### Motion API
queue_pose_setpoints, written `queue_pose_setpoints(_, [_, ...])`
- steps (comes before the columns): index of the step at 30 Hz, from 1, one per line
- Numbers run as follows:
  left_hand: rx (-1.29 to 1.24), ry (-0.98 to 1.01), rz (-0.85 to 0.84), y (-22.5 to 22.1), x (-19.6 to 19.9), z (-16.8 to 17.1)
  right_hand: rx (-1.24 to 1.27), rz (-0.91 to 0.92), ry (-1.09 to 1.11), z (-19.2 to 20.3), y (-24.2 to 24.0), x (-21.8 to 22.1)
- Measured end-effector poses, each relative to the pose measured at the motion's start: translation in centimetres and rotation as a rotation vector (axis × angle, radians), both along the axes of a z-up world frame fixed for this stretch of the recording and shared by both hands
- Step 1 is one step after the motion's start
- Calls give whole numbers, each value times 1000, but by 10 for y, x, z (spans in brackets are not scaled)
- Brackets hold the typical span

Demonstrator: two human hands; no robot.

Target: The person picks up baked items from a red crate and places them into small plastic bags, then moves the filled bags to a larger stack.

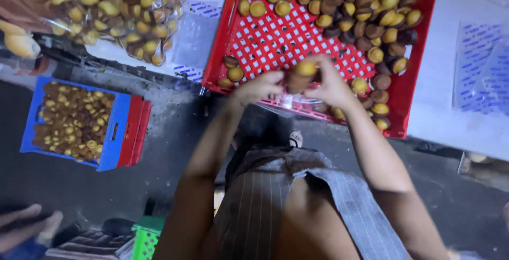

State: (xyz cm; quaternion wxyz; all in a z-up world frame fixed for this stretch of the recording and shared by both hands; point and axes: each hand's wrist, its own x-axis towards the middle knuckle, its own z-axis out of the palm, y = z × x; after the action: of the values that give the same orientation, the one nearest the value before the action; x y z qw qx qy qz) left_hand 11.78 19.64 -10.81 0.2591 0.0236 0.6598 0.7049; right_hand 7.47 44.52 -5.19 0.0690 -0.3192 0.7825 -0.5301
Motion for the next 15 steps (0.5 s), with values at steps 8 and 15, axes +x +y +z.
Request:
queue_pose_setpoints(8, [-743, 952, 77, 96, 51, 102, 627, 134, 256, 31, -34, 55])
queue_pose_setpoints(15, [-904, 655, 286, 61, 115, 159, -14, 209, -126, 127, 27, 68])
